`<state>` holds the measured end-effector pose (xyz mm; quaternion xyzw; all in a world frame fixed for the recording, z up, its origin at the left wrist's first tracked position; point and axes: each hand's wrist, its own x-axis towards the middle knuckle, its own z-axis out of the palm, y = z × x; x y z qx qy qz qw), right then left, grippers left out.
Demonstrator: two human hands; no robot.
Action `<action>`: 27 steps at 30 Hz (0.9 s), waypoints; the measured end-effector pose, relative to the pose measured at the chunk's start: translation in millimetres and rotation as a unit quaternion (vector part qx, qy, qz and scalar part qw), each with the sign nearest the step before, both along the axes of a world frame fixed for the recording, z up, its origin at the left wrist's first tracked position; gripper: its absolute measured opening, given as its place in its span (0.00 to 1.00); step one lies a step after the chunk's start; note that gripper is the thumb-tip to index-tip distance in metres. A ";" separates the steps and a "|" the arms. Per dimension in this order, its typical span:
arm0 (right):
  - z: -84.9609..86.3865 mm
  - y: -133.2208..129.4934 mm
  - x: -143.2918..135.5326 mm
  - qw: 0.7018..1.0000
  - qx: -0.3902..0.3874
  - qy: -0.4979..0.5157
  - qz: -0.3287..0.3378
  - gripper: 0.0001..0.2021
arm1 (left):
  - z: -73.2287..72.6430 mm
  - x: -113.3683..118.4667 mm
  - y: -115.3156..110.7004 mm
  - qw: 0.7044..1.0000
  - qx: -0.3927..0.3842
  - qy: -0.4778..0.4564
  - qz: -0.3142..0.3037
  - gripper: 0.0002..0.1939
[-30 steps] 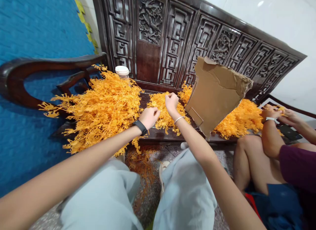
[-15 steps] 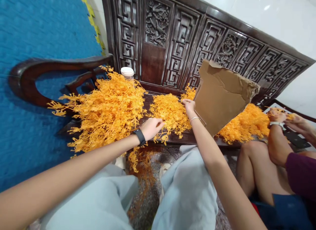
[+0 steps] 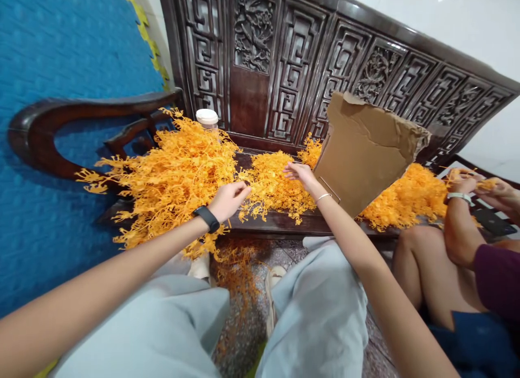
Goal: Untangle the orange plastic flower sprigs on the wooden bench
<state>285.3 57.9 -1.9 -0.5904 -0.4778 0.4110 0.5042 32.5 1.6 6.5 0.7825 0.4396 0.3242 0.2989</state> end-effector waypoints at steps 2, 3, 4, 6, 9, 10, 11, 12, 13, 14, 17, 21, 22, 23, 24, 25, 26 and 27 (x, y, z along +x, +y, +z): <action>7.0 -10.0 -8.6 0.994 -0.005 0.018 0.109 0.14 | -0.8 -0.4 1.9 1.000 0.001 -0.002 0.006 0.16; 9.6 -14.7 -13.4 0.988 -0.012 0.020 0.150 0.14 | -0.8 -0.5 2.7 1.000 -0.001 -0.001 0.009 0.16; 11.4 -18.7 -18.1 0.983 -0.021 0.019 0.184 0.14 | -0.6 -0.5 3.4 1.000 -0.003 0.001 0.012 0.15; 12.9 -24.4 -25.6 0.973 -0.036 0.014 0.227 0.13 | 0.0 -0.3 4.4 1.000 -0.004 0.005 0.012 0.16; 10.9 -26.7 -29.4 0.970 -0.032 0.004 0.241 0.12 | -0.2 0.2 5.8 1.000 -0.006 0.018 0.005 0.16; 9.8 -26.5 -28.9 0.972 -0.026 0.002 0.235 0.11 | -0.8 0.3 6.3 1.000 -0.012 0.023 0.002 0.16; 8.8 -26.1 -27.9 0.973 -0.018 0.001 0.229 0.11 | -1.6 0.5 6.8 0.999 -0.019 0.026 -0.001 0.16; 8.1 -25.7 -26.5 0.975 -0.010 0.002 0.223 0.10 | -2.5 0.6 7.3 0.999 -0.027 0.028 -0.005 0.16; 7.5 -25.3 -25.0 0.976 -0.002 0.003 0.217 0.10 | -3.4 0.9 7.8 0.999 -0.034 0.029 -0.007 0.15; 7.1 -25.1 -23.6 0.977 0.002 0.002 0.214 0.09 | -4.2 1.1 8.2 0.999 -0.038 0.029 -0.008 0.15; 6.8 -25.2 -20.3 0.976 0.001 -0.011 0.217 0.09 | -6.2 2.5 9.3 0.999 -0.038 0.030 -0.005 0.16; 6.7 -26.2 -17.3 0.978 0.009 -0.025 0.206 0.09 | -7.8 4.9 11.5 0.999 -0.034 0.036 -0.017 0.17; 6.9 -26.6 -16.4 0.980 0.016 -0.024 0.198 0.09 | -8.0 5.5 12.0 0.998 -0.032 0.040 -0.021 0.17; 7.3 -27.2 -15.4 0.981 0.022 -0.025 0.190 0.08 | -8.2 6.2 12.5 0.998 -0.031 0.044 -0.024 0.17; 7.8 -27.8 -14.4 0.982 0.027 -0.030 0.184 0.06 | -8.2 6.8 12.7 0.998 -0.030 0.048 -0.027 0.16; 8.4 -28.5 -13.3 0.983 0.031 -0.040 0.179 0.05 | -8.1 7.5 12.7 0.998 -0.031 0.052 -0.029 0.16; 9.1 -29.1 -12.2 0.983 0.032 -0.057 0.173 0.05 | -7.8 8.1 12.4 0.997 -0.034 0.055 -0.035 0.16; 9.7 -29.5 -11.1 0.982 0.030 -0.077 0.167 0.05 | -7.3 8.8 11.7 0.997 -0.040 0.058 -0.045 0.16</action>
